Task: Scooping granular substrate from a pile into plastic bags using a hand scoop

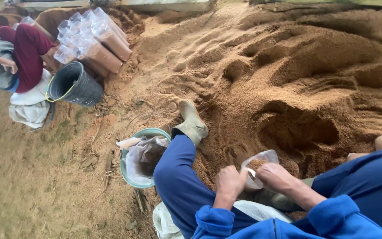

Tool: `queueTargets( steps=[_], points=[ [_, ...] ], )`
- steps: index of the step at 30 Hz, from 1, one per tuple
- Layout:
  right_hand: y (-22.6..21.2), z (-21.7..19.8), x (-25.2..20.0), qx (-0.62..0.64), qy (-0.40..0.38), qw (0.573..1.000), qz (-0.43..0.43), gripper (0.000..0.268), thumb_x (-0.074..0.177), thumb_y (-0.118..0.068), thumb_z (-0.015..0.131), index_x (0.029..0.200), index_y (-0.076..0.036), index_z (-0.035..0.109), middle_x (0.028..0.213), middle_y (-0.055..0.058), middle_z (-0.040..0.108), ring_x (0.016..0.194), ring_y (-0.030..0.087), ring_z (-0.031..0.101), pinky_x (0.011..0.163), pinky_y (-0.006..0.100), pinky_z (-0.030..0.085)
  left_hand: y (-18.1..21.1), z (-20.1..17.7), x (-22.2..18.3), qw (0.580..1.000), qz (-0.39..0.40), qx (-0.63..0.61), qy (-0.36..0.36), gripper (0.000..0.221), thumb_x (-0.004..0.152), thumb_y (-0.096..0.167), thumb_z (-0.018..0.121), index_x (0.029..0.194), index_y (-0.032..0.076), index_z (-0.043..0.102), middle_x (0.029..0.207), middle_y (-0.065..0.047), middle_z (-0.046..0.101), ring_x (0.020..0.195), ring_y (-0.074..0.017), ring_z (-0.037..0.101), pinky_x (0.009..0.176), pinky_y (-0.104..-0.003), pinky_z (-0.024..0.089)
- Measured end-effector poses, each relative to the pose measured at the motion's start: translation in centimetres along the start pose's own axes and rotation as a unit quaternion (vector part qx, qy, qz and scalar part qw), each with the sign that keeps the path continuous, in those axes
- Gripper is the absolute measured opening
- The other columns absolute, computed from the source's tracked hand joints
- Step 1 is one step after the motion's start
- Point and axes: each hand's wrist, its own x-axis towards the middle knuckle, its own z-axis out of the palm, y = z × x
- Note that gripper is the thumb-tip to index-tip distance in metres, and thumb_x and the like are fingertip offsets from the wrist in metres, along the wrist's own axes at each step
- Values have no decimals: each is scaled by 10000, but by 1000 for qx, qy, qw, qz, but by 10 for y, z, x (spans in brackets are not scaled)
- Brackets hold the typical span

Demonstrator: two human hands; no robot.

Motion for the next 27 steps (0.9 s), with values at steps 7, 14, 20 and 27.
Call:
queueTargets(
  steps=[7,14,20,27],
  points=[
    [-20,-84,2,233,-212,929,196,437,915,-546,595,1011,-173,801,994,106,793,1023,298,750,903,448,584,9,-13,19,993,73,-59,70,473,920,424,555,999,-27,673,929,-315,729,939,-511,728,854,-630,559],
    [-18,-114,-6,296,-148,902,276,481,929,-551,540,971,-163,822,849,126,816,1094,349,722,978,506,535,-9,24,45,992,86,-46,85,367,924,380,515,867,98,743,817,-213,750,862,-442,757,746,-548,597],
    [25,74,-1,-28,66,992,99,215,860,-410,550,917,-254,686,886,18,728,951,213,735,802,403,612,-4,24,41,994,53,-48,81,355,883,415,523,859,145,752,828,-169,763,885,-402,765,771,-523,607],
    [-18,-27,-19,-68,-76,984,150,259,895,-235,535,711,-286,709,735,-49,770,821,139,783,735,314,622,-11,17,31,997,40,-43,42,352,842,366,512,900,146,781,860,-177,769,910,-409,761,816,-527,614]
  ],
)
